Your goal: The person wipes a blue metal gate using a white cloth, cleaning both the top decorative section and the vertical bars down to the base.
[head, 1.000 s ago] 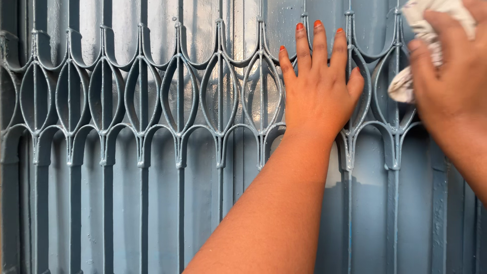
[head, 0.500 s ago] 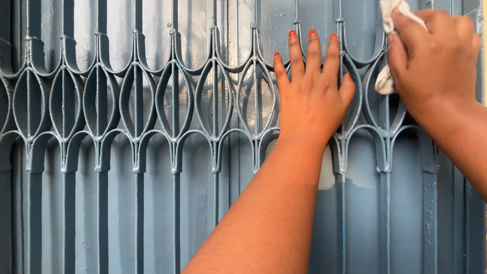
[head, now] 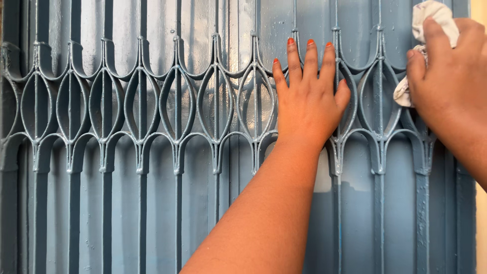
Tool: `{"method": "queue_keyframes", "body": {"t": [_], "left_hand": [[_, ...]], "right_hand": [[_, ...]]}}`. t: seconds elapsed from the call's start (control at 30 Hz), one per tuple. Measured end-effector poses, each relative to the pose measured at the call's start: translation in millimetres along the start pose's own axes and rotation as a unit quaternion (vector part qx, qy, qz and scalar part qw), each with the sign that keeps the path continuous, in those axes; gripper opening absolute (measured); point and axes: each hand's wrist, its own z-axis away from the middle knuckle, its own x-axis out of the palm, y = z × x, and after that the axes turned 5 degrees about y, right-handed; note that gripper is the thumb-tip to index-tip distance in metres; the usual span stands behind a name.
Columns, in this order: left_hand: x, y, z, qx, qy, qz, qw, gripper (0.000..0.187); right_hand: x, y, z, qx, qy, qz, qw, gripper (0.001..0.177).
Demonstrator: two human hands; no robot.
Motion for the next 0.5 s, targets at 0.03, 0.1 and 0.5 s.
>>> {"method": "queue_keyframes", "body": {"t": [0.03, 0.1, 0.5], "left_hand": [[0, 0, 1, 0.0, -0.004, 0.003, 1.0, 0.063], [-1, -1, 0, 0.0, -0.005, 0.006, 1.0, 0.064], [-10, -3, 15, 0.026, -0.025, 0.027, 0.999, 0.073]], "right_hand": [[-7, -7, 1, 0.002, -0.013, 0.015, 1.0, 0.034], [-18, -16, 0, -0.002, -0.031, 0.045, 0.999, 0.03], [-71, -28, 22, 0.041, -0.123, -0.051, 0.99, 0.042]]}}
